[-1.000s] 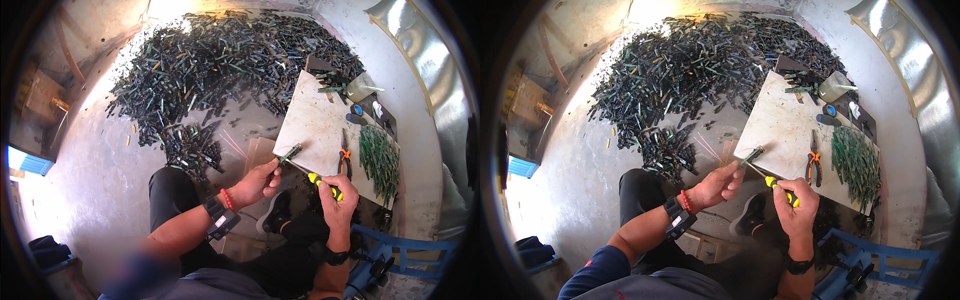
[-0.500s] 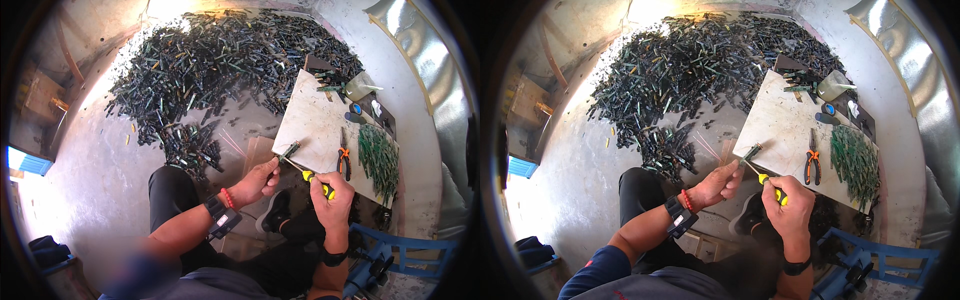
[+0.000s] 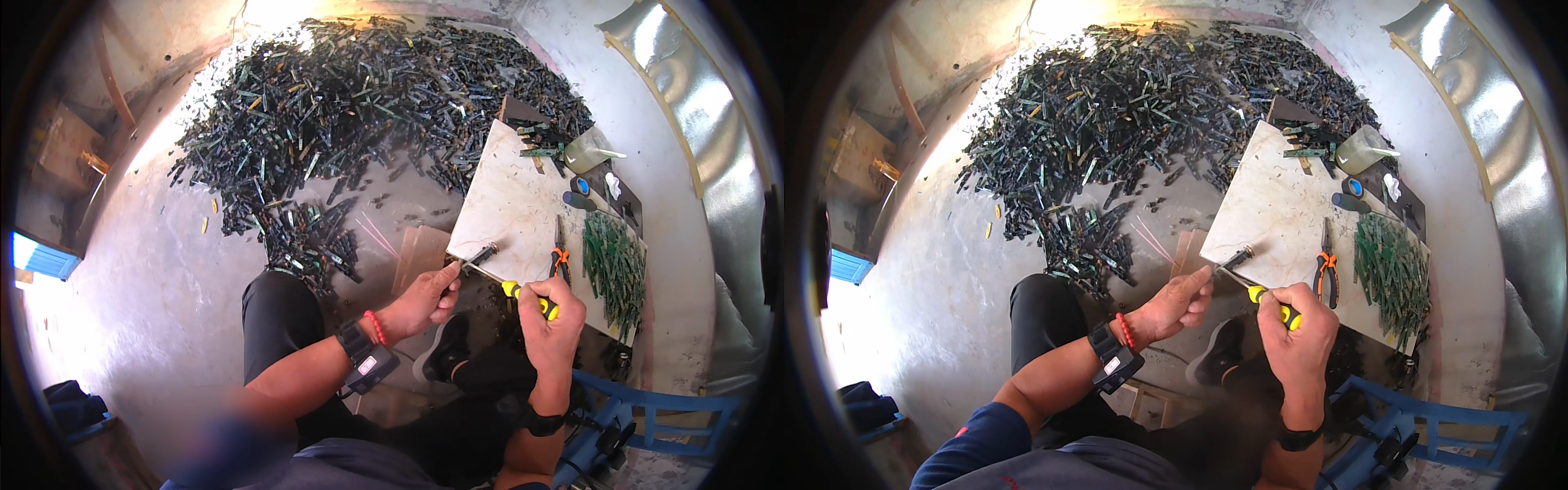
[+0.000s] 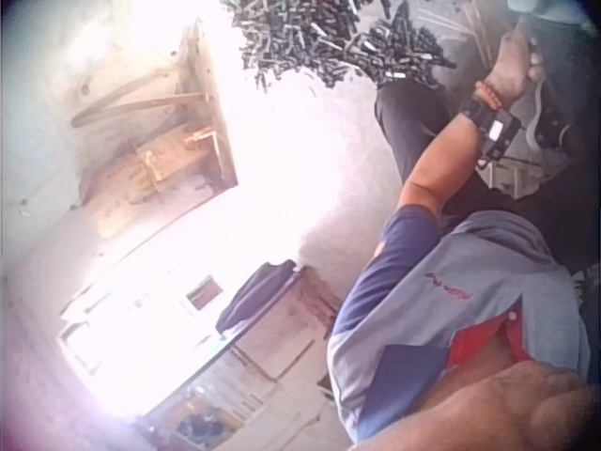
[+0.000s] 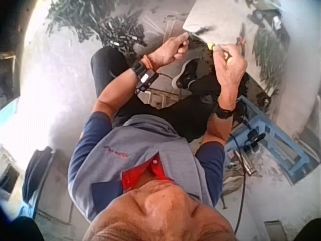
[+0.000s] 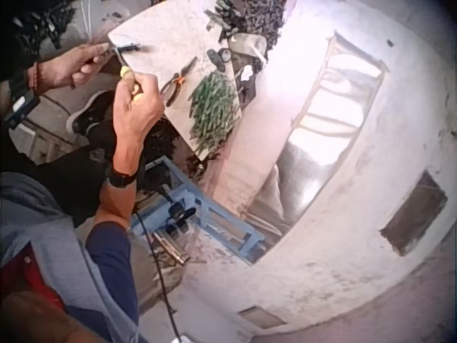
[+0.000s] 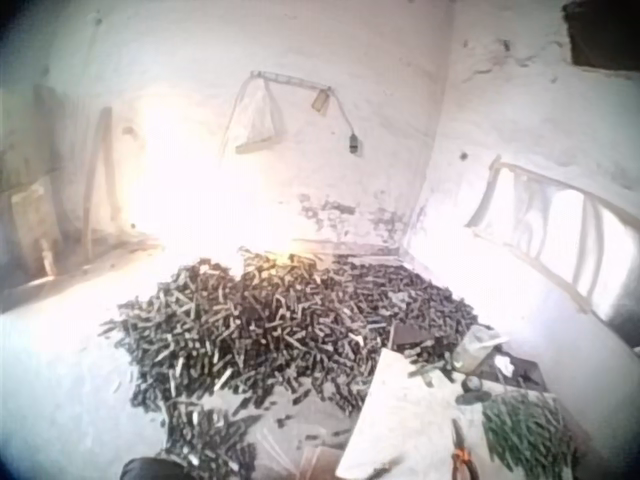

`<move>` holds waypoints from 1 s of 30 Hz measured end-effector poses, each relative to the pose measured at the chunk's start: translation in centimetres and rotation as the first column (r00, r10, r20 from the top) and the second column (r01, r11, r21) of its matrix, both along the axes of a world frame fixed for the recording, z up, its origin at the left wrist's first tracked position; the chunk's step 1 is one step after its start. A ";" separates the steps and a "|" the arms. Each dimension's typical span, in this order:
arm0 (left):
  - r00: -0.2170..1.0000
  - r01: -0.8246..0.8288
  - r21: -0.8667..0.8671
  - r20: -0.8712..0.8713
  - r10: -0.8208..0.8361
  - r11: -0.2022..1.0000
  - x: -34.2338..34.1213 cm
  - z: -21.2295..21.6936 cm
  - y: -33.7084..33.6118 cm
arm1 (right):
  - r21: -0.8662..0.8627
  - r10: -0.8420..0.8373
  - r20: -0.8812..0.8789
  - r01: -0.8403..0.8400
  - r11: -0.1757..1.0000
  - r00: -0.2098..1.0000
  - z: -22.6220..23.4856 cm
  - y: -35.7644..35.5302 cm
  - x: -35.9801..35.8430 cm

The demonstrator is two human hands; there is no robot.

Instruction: The person sits on the floor and uses a screwdriver to pry components off a green circuit board. They then use pliers to pull and strip wires from the board, dropping the removed parts onto a large pile of debris on the floor.

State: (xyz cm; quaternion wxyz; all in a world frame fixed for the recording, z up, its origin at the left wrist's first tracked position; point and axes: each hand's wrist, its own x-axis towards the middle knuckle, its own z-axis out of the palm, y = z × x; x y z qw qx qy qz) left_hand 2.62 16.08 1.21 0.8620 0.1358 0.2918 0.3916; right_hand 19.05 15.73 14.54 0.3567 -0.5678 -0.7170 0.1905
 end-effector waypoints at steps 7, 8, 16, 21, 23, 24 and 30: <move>1.000 -0.009 0.025 -0.026 0.010 1.000 0.3 0.1 -0.1 | 0.003 0.058 0.011 -0.058 0.998 0.998 0.4 0.0 0.7; 0.999 -0.013 0.023 -0.031 0.014 1.000 0.3 0.2 -0.2 | 0.005 0.064 0.008 -0.064 0.998 0.998 0.2 -0.1 0.6; 0.999 -0.015 0.022 -0.044 0.016 1.000 0.4 0.0 0.0 | 0.049 0.093 -0.014 -0.092 0.995 0.996 -0.6 0.3 1.0; 1.000 -0.014 0.012 -0.026 0.015 1.000 0.2 0.0 0.2 | 0.049 0.092 0.002 -0.092 0.995 0.996 -0.8 0.5 0.9; 1.000 -0.008 0.021 -0.029 0.009 1.000 0.3 0.0 0.2 | 0.084 0.114 0.037 -0.117 0.990 0.993 -0.7 0.4 0.9; 0.999 -0.010 0.030 -0.033 0.011 1.000 0.3 -0.1 0.1 | 0.119 0.142 0.069 -0.149 0.982 0.987 -0.6 0.2 0.5; 1.000 -0.015 0.024 -0.021 0.015 1.000 0.3 -0.1 0.2 | 0.136 0.202 0.131 -0.220 0.966 0.971 -0.5 0.6 0.5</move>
